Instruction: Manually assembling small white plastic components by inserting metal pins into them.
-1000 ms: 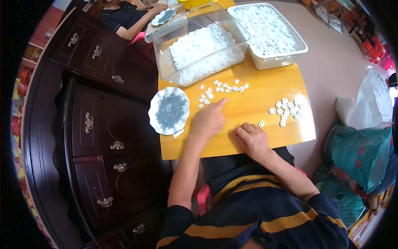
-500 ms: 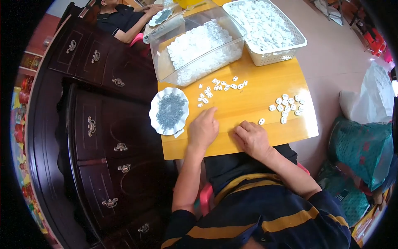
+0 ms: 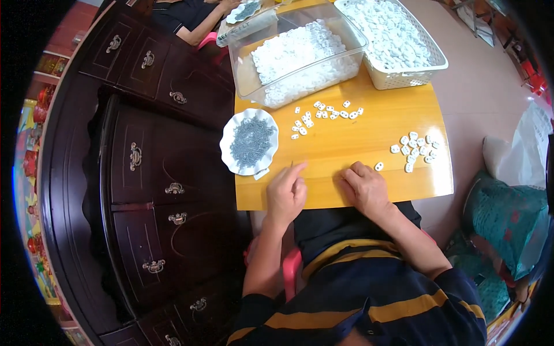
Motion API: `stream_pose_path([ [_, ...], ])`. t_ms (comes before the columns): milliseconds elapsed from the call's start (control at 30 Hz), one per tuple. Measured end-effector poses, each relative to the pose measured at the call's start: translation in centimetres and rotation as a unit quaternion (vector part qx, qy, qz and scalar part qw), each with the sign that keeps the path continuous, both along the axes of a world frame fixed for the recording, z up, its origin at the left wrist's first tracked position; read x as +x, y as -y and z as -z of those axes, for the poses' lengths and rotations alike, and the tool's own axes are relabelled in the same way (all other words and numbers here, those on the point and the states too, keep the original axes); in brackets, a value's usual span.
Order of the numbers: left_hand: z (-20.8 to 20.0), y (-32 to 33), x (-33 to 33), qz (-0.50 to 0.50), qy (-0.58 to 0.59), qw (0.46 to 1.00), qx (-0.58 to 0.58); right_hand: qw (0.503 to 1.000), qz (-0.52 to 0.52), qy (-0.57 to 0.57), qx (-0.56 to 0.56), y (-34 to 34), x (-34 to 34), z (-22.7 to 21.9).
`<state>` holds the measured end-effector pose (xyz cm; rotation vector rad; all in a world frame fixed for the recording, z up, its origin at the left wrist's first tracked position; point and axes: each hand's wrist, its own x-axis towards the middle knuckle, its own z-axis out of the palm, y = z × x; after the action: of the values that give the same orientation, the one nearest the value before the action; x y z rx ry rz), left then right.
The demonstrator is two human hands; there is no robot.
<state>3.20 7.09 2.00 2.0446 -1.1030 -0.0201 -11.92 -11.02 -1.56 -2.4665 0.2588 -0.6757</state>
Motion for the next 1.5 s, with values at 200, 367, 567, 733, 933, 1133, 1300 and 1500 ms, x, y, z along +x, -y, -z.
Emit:
stream_pose_path([
  [200,-0.1,0.5,-2.5,-0.02,-0.106,0.993,-0.046,0.999,0.022,-0.026,-0.001,0.0,0.1,0.2],
  [367,0.1,1.5,-3.3,0.004,-0.12,0.991,-0.062,0.999,0.022,-0.044,-0.012,0.1,0.2,0.2],
  [567,1.4,2.1,-3.6,-0.013,-0.19,0.977,-0.098,0.999,-0.013,-0.035,0.031,-0.1,-0.8,0.0],
  [733,0.9,3.1,-3.8,0.01,-0.191,0.977,-0.098,0.979,-0.037,0.001,0.199,0.4,-1.4,-0.9],
  [933,1.2,4.5,-4.6,0.052,-0.232,0.965,-0.109,0.961,-0.064,0.057,0.263,1.6,-2.1,-0.1],
  [1133,1.6,5.0,-5.8,0.034,-0.335,0.938,-0.081,0.928,-0.046,0.001,0.369,1.8,-2.5,-0.9],
  [1300,1.4,5.4,-6.0,0.058,-0.335,0.937,-0.079,0.92,-0.043,0.003,0.389,2.0,-2.6,-0.8],
  [1500,1.9,5.3,-5.9,0.066,-0.322,0.941,-0.081,0.927,-0.048,0.019,0.371,2.0,-2.5,-0.6],
])
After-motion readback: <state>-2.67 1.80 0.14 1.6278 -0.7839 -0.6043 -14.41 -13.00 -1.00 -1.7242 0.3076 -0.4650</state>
